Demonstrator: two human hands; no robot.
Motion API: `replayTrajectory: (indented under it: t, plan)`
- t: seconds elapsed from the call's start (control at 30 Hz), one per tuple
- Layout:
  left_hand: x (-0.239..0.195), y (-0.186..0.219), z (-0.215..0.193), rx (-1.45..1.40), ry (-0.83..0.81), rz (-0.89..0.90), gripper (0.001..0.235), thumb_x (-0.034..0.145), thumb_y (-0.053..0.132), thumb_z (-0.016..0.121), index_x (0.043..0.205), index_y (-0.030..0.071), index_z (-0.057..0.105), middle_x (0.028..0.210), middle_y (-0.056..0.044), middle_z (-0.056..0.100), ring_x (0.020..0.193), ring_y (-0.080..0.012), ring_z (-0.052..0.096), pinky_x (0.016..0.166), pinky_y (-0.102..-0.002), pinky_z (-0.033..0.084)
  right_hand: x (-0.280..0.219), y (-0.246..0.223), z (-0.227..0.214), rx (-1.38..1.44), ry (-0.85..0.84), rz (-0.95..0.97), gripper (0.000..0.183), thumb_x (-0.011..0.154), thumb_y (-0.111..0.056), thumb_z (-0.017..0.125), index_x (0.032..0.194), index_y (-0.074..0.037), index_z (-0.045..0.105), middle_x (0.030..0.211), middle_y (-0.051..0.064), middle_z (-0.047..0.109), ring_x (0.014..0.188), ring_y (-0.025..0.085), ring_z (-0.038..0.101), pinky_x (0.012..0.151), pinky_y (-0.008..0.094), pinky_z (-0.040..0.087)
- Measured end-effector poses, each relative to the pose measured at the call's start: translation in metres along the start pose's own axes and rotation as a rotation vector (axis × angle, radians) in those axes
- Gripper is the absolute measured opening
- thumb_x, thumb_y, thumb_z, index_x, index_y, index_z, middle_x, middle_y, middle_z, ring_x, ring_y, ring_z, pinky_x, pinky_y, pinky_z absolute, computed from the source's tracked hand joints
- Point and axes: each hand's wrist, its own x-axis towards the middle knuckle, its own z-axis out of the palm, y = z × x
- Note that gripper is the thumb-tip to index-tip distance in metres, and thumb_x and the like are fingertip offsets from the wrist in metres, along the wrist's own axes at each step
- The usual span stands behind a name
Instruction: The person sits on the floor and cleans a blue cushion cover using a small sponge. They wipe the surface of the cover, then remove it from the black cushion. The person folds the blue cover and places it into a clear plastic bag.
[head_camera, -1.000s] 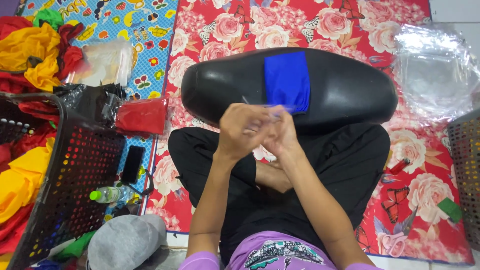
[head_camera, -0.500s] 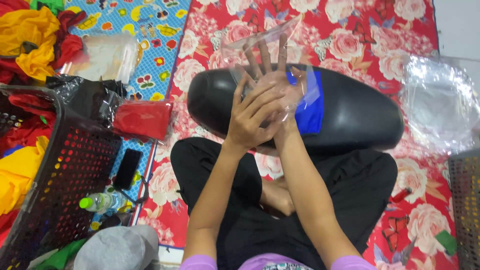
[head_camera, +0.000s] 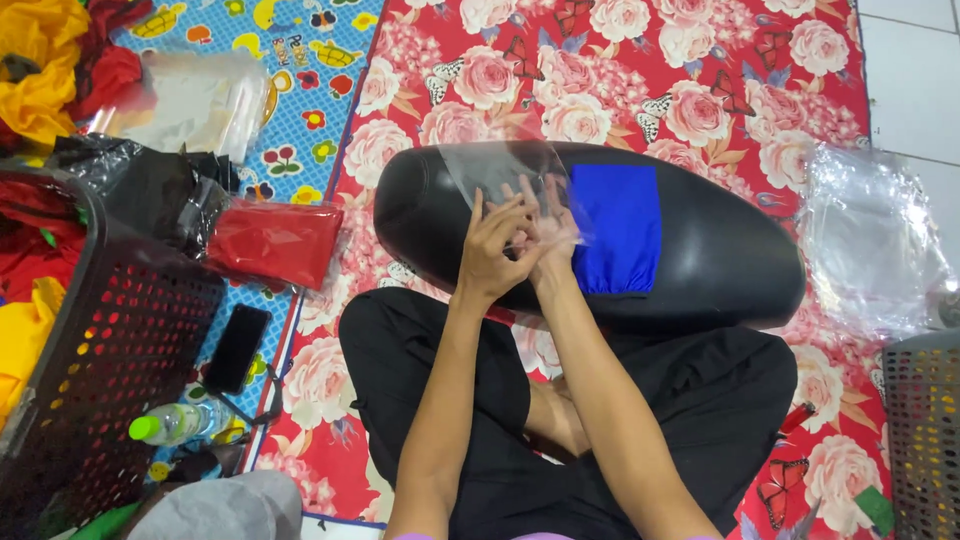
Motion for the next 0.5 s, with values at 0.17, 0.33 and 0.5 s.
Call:
replayTrajectory:
  t: [0.17,0.33,0.5]
  plan:
    - [-0.001,0.002,-0.003,-0.003,0.018,-0.013,0.023,0.07,0.003,0.082,0.083,0.014,0.066,0.113,-0.004,0.077,0.116,-0.0305,0.07,0.12,-0.061,0.026,-0.006,0.001,-0.011,-0.185,0.154,-0.066,0.043,0.093,-0.019,0.062,0.136,-0.02,0.063,0.16,0.018,0.045,0.132,0.045,0.058,0.102,0.07,0.053]
    - [-0.01,-0.009,-0.003,0.108,-0.058,-0.069,0.023,0.07,0.007,0.084,0.08,0.019,0.068,0.11,0.0,0.078,0.112,-0.0255,0.071,0.12,-0.057,0.028,-0.032,0.001,-0.019,-0.507,0.233,-0.143,0.039,0.092,-0.012,0.066,0.131,-0.016,0.064,0.133,0.018,0.065,0.11,0.04,0.07,0.09,0.066,0.058]
    - [-0.011,-0.011,-0.015,0.183,-0.132,-0.13,0.021,0.072,0.005,0.081,0.079,0.019,0.067,0.105,0.0,0.077,0.111,-0.0269,0.07,0.119,-0.061,0.027,-0.105,-0.009,0.019,-0.833,0.343,-0.119,0.028,0.087,-0.004,0.069,0.113,-0.009,0.061,0.111,0.025,0.073,0.091,0.045,0.075,0.074,0.068,0.062]
